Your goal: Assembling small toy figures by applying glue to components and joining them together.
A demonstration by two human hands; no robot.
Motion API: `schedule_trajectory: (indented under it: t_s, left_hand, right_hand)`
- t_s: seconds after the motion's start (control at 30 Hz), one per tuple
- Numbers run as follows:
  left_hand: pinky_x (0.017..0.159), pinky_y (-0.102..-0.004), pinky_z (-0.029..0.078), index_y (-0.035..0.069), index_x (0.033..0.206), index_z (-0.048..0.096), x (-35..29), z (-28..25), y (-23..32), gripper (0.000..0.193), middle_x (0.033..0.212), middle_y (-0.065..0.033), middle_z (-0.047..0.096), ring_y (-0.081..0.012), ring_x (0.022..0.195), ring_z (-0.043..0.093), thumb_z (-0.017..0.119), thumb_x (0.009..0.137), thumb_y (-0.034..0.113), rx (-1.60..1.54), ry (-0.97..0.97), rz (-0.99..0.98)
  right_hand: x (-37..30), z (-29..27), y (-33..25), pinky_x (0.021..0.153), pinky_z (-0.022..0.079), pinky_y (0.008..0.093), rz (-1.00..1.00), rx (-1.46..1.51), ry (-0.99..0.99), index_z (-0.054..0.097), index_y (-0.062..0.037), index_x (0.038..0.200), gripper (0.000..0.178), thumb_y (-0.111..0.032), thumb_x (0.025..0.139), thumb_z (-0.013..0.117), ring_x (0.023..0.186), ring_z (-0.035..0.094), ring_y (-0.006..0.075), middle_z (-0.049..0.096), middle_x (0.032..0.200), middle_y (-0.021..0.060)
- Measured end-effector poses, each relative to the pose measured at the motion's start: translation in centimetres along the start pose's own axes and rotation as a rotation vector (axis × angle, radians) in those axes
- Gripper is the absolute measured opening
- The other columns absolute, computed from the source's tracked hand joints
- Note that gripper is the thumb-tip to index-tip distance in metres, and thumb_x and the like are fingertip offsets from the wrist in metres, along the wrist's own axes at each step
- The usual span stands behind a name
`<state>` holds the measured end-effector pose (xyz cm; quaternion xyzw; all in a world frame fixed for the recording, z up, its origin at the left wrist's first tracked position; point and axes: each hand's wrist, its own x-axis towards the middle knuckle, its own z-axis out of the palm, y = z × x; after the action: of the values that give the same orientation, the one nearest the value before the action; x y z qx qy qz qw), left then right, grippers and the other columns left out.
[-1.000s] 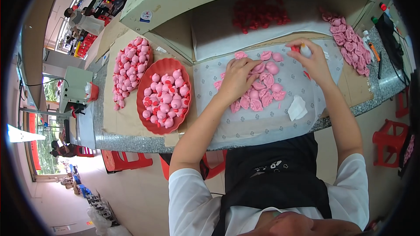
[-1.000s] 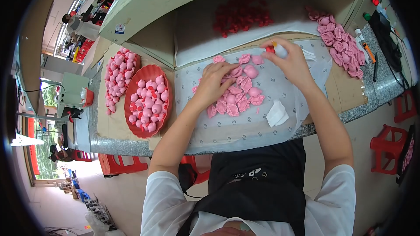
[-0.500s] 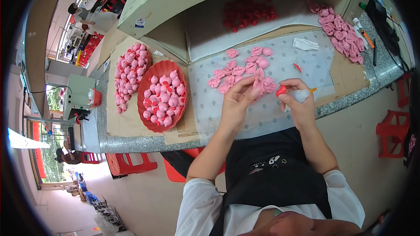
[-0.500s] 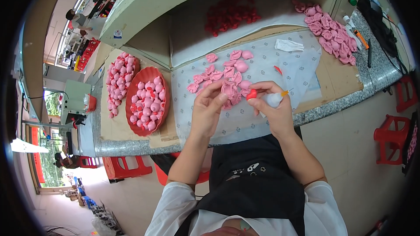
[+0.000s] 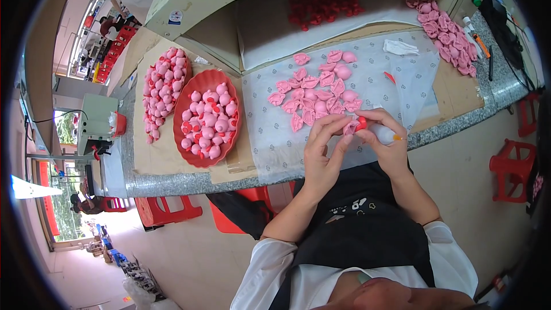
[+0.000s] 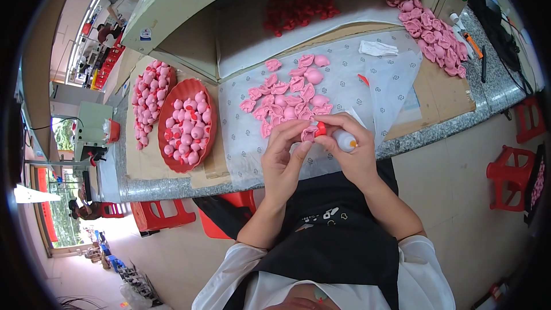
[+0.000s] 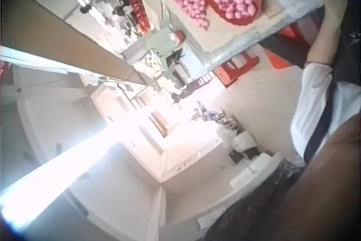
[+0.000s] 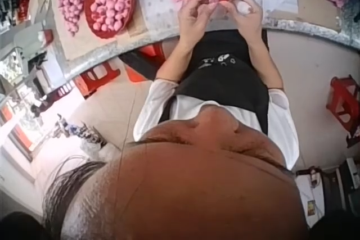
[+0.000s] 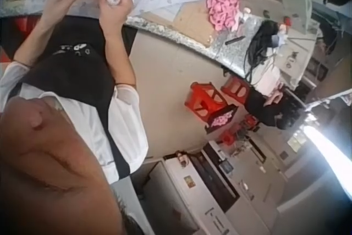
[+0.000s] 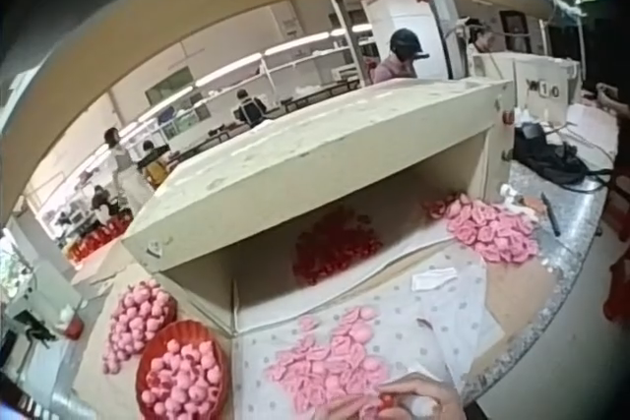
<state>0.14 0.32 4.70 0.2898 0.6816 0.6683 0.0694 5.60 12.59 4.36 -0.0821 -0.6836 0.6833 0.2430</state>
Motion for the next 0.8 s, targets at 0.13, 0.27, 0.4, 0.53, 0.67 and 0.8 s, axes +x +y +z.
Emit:
schedule_trajectory:
  t_s: [0.13, 0.27, 0.4, 0.53, 0.67, 0.8]
  left_hand:
    - [0.071, -0.0221, 0.041, -0.003, 0.095, 0.054, 0.0, -0.6, -0.3, 0.019, 0.085, -0.0075, 0.052, -0.0126, 0.077, 0.052, 0.054, 0.076, 0.001, 0.017, -0.021, -0.051]
    - [0.066, -0.021, 0.042, -0.003, 0.091, 0.056, 0.0, -0.7, 0.1, 0.016, 0.083, -0.0073, 0.053, -0.0118, 0.073, 0.053, 0.055, 0.076, 0.002, 0.052, -0.015, 0.022]
    - [0.065, -0.0209, 0.041, -0.003, 0.092, 0.055, 0.0, -1.1, 0.2, 0.017, 0.079, -0.006, 0.054, -0.0102, 0.073, 0.052, 0.054, 0.077, 0.004, 0.139, -0.05, 0.097]
    - [0.058, -0.0228, 0.041, -0.002, 0.092, 0.056, 0.5, -0.7, -0.2, 0.016, 0.071, -0.0072, 0.053, -0.0121, 0.066, 0.051, 0.053, 0.077, 0.004, -0.345, 0.015, -0.173]
    - [0.063, -0.0213, 0.039, -0.002, 0.089, 0.053, 0.7, -0.7, -0.1, 0.015, 0.071, -0.0043, 0.053, -0.0095, 0.069, 0.05, 0.053, 0.079, 0.009, -0.08, -0.042, -0.104]
    - [0.053, -0.0244, 0.035, 0.002, 0.067, 0.049, 0.6, -0.9, -0.7, 0.02, 0.055, -0.0047, 0.049, -0.0143, 0.051, 0.047, 0.052, 0.079, 0.017, 0.432, -0.119, 0.002]
  right_hand:
    - [-0.1, 0.0, -0.1, 0.061, 0.039, 0.0197, -0.047, -0.038, -0.075, 0.055, -0.0009, 0.094, 0.027, -0.003, 0.068, 0.063, 0.067, 0.048, 0.0082, 0.052, 0.077, 0.0039]
    - [-0.4, 0.4, 0.0, 0.058, 0.039, 0.0203, 0.19, 0.234, -0.036, 0.054, -0.0006, 0.094, 0.027, -0.002, 0.069, 0.063, 0.065, 0.048, 0.0081, 0.053, 0.077, 0.0042]
    - [-0.8, 0.4, -0.3, 0.057, 0.04, 0.0203, 0.21, 0.281, -0.043, 0.054, -0.0001, 0.095, 0.027, -0.002, 0.069, 0.062, 0.066, 0.049, 0.0073, 0.054, 0.076, 0.0041]
    - [-0.1, 0.4, -0.8, 0.056, 0.041, 0.0199, -0.037, 0.025, -0.045, 0.054, 0.0005, 0.094, 0.025, -0.002, 0.07, 0.061, 0.066, 0.049, 0.0075, 0.054, 0.073, 0.0032]
    - [0.4, -0.6, -0.2, 0.055, 0.041, 0.0203, 0.425, 0.371, -0.157, 0.053, 0.0011, 0.093, 0.025, -0.003, 0.07, 0.061, 0.065, 0.05, 0.0085, 0.052, 0.072, 0.0024]
    - [-0.1, -0.5, 0.3, 0.055, 0.041, 0.0213, 0.423, 0.398, -0.164, 0.051, 0.0005, 0.092, 0.025, -0.002, 0.069, 0.061, 0.065, 0.05, 0.01, 0.052, 0.075, 0.0039]
